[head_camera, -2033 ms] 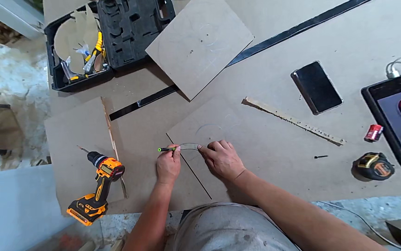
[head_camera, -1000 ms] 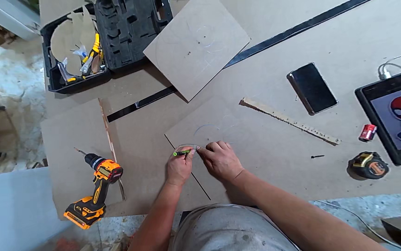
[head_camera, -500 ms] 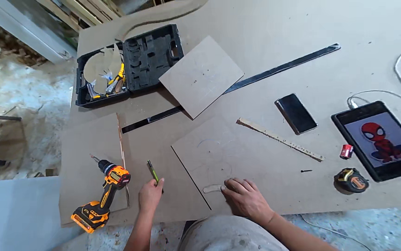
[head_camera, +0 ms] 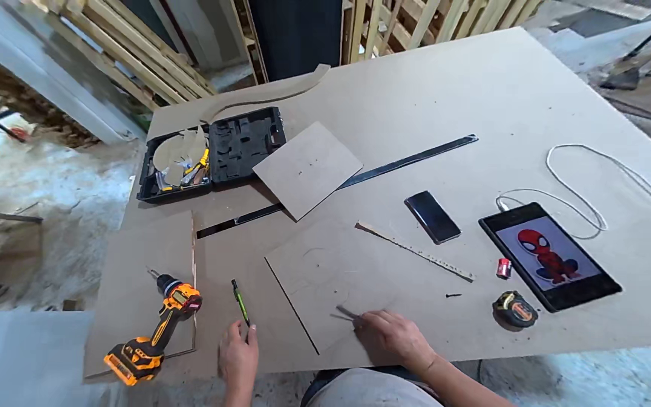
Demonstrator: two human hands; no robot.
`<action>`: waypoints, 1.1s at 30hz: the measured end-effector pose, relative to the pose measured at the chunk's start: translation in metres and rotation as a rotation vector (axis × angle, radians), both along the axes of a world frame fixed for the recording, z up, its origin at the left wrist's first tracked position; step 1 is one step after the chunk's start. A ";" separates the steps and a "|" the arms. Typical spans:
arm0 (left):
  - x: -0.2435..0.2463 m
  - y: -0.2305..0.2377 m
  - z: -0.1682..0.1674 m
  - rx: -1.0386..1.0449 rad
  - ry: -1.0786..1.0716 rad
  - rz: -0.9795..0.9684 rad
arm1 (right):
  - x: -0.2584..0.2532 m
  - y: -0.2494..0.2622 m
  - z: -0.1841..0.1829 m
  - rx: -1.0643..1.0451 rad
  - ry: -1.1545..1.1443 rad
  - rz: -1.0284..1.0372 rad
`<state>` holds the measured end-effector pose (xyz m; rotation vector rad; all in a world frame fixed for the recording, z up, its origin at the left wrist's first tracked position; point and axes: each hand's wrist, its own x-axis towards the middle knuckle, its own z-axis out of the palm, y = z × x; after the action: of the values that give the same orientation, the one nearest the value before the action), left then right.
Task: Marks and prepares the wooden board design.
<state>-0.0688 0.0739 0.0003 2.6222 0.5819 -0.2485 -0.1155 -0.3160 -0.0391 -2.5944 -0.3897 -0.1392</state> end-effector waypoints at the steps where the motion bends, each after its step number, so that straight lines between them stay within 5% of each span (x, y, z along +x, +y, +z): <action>1: -0.013 -0.008 0.001 -0.017 -0.004 -0.016 | 0.002 -0.011 0.004 0.041 0.060 -0.073; 8: -0.080 -0.103 0.000 -0.155 0.123 -0.076 | 0.004 -0.127 0.018 0.129 0.306 -0.470; 15: -0.068 -0.189 -0.008 -0.026 0.160 -0.092 | -0.043 -0.185 0.001 0.123 0.285 -0.330; 22: -0.057 -0.193 0.004 0.112 0.327 -0.141 | -0.090 -0.189 0.004 0.135 0.214 -0.106; 33: -0.062 -0.180 0.021 0.170 0.437 -0.157 | -0.121 -0.212 0.007 0.173 0.208 -0.026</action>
<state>-0.1308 -0.1059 0.0218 2.7937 0.5548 -0.8716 -0.2362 -0.5282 -0.0318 -2.4149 -0.2559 0.0847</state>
